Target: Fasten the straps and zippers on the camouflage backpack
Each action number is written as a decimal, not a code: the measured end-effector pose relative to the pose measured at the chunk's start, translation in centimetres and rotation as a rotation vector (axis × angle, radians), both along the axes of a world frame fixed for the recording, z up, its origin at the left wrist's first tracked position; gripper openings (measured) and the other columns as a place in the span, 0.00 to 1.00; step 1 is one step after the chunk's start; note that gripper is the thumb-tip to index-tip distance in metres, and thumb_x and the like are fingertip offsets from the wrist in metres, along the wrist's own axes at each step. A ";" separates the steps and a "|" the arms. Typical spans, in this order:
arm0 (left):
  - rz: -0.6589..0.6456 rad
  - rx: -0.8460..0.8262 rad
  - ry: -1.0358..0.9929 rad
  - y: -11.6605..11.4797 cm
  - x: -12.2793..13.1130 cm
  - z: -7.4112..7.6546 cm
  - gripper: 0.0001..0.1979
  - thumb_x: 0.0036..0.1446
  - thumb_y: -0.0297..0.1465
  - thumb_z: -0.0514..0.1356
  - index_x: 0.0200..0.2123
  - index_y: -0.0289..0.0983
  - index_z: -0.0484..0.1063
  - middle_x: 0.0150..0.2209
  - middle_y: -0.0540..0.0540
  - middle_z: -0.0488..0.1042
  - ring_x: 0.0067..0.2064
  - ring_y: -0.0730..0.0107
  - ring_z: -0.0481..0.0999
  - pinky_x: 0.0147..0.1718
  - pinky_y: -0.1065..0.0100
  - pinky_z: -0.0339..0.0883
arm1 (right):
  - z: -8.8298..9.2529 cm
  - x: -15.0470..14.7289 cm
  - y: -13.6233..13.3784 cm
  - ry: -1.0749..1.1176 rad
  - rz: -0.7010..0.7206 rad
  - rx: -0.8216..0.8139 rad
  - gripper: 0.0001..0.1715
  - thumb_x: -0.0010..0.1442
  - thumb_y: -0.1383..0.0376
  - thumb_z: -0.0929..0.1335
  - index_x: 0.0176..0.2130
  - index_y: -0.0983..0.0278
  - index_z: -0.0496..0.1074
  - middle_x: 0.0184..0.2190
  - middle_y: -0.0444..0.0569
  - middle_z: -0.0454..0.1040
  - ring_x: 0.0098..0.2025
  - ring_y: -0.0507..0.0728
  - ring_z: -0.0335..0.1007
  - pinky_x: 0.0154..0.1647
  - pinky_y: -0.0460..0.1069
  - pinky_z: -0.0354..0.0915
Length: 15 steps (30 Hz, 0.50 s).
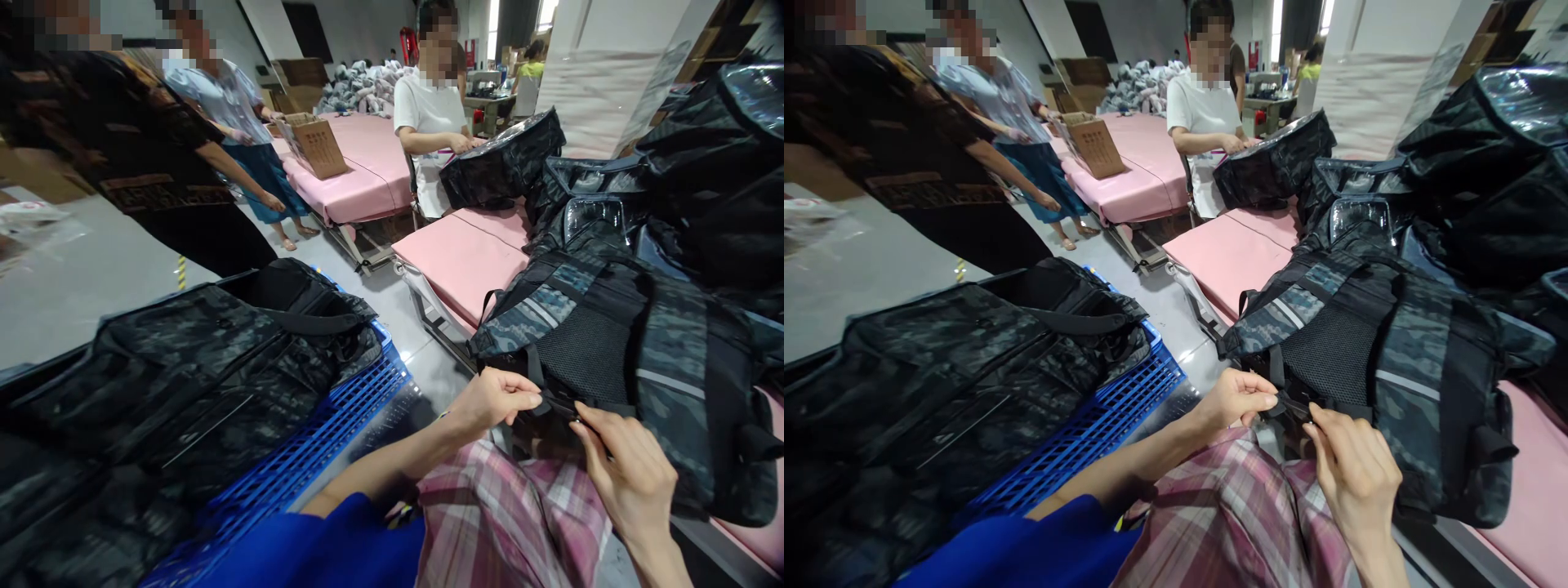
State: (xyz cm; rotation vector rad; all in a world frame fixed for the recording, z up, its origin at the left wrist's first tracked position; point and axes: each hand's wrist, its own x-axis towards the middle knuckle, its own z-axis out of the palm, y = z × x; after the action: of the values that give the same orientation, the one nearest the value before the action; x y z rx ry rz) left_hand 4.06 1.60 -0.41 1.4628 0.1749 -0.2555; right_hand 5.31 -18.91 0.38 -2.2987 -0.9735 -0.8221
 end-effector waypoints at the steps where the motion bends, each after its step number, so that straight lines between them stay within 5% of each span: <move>1: -0.026 -0.015 0.004 0.1 0.1 0.1 0.18 0.45 0.40 0.64 0.34 0.31 0.78 0.14 0.54 0.63 0.17 0.82 0.58 0.18 0.75 0.48 | 0.1 0.1 -0.1 -0.010 0.009 -0.012 0.14 0.58 0.70 0.69 0.45 0.63 0.71 0.35 0.46 0.76 0.33 0.51 0.69 0.36 0.47 0.61; 9: -0.043 -0.123 0.027 0.3 0.4 1.5 0.15 0.41 0.36 0.65 0.29 0.30 0.76 0.14 0.54 0.64 0.15 0.83 0.57 0.18 0.75 0.47 | -0.4 0.0 -0.4 0.159 0.092 0.130 0.10 0.59 0.70 0.67 0.43 0.63 0.71 0.34 0.47 0.74 0.33 0.52 0.69 0.36 0.47 0.64; 15: -0.049 -0.104 0.029 0.2 0.3 0.6 0.15 0.42 0.37 0.65 0.30 0.30 0.76 0.15 0.54 0.65 0.16 0.83 0.58 0.18 0.74 0.48 | -0.4 -0.1 -0.3 0.086 0.060 0.039 0.12 0.58 0.69 0.68 0.44 0.63 0.71 0.35 0.47 0.75 0.34 0.52 0.69 0.38 0.47 0.63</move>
State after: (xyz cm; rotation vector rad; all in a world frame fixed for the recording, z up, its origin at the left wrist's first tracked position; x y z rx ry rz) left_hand 4.39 1.75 0.17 1.3621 0.1475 -0.3215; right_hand 5.26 -19.25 -0.05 -2.2412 -0.9755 -0.7051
